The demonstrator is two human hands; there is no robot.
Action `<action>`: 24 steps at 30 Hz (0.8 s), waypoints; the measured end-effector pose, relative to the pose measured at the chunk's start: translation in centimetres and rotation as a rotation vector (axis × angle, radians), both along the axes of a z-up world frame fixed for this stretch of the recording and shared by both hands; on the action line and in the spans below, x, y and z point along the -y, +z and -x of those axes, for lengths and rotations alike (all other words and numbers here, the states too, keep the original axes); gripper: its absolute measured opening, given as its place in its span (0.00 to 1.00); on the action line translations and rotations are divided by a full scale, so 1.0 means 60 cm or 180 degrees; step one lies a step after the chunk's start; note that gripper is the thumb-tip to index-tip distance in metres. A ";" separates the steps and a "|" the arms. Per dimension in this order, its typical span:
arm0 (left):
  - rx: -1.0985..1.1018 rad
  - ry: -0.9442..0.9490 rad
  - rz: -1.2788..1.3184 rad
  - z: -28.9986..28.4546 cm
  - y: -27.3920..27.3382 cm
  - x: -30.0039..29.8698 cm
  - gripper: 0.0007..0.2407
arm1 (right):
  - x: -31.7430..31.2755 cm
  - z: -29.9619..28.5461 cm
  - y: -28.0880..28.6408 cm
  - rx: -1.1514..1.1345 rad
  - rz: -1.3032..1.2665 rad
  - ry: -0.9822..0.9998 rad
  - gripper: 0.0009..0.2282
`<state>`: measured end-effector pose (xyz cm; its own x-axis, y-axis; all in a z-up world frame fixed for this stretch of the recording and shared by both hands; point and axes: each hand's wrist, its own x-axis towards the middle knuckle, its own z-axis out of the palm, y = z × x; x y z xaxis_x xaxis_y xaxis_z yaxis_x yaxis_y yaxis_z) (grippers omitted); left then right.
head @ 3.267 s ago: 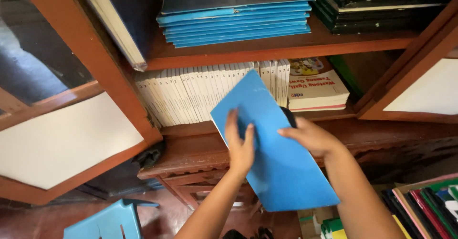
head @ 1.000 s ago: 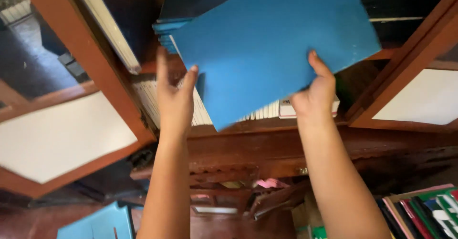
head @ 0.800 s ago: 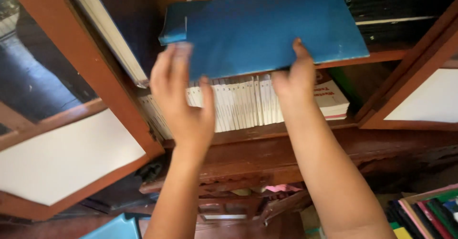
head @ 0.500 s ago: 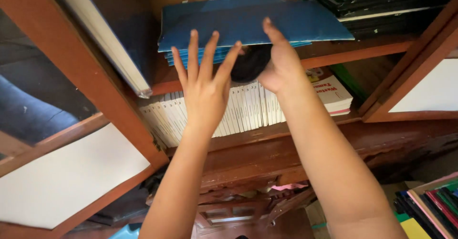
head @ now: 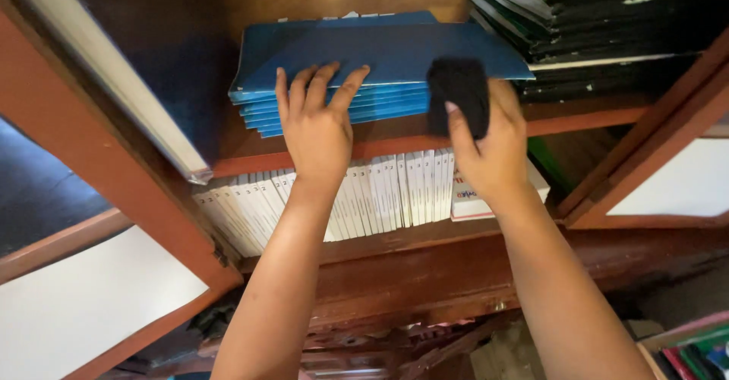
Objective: Wiping dust off of various plastic folders using a cloth and organizing them on shelves and stacks.
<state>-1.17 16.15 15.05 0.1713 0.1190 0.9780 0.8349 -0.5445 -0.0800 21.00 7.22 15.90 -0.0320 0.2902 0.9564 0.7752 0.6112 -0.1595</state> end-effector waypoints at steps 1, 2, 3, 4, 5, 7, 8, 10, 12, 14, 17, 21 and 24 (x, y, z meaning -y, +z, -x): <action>0.0005 0.0025 0.0001 -0.004 0.000 -0.004 0.14 | -0.011 -0.009 0.003 0.0005 0.0001 0.0025 0.04; 0.0026 0.0014 0.0041 -0.009 0.000 -0.009 0.14 | -0.021 -0.017 0.006 0.0259 -0.0163 -0.0077 0.04; 0.0050 0.0007 0.0071 -0.013 0.002 -0.014 0.13 | -0.033 -0.025 0.010 0.0514 -0.0340 -0.0175 0.05; 0.0058 0.0035 0.0062 -0.016 0.002 -0.013 0.13 | -0.045 -0.027 0.012 0.0520 -0.0352 -0.0147 0.05; 0.0031 0.0070 0.0150 -0.018 0.004 -0.013 0.13 | -0.057 -0.028 0.015 0.0643 -0.0391 -0.0154 0.06; 0.0000 0.0131 0.0235 -0.021 0.005 -0.015 0.13 | -0.087 -0.031 0.007 0.0756 -0.0439 -0.0136 0.08; -0.0029 0.0179 0.0324 -0.022 0.005 -0.017 0.14 | -0.104 -0.032 -0.005 0.0796 -0.0314 -0.0270 0.08; -0.0066 0.0273 0.0451 -0.022 0.004 -0.011 0.15 | -0.126 -0.031 -0.024 0.0827 -0.0158 -0.0354 0.09; -0.0119 0.0245 0.0785 -0.023 0.012 -0.004 0.14 | -0.145 -0.031 -0.028 0.0851 0.0061 -0.0521 0.13; -0.0187 0.0327 0.0851 -0.023 0.014 -0.005 0.16 | -0.160 -0.034 -0.029 0.0856 0.0160 -0.0540 0.14; -0.0299 0.0395 0.0987 -0.024 0.014 0.001 0.19 | -0.167 -0.034 -0.037 0.0907 0.0331 -0.0689 0.17; -0.0310 0.0471 0.1120 -0.027 0.021 0.009 0.19 | -0.183 -0.043 -0.045 0.0978 0.0513 -0.0807 0.19; -0.0313 0.0509 0.1253 -0.029 0.021 0.012 0.19 | -0.175 -0.040 -0.039 0.0992 0.0464 -0.0802 0.19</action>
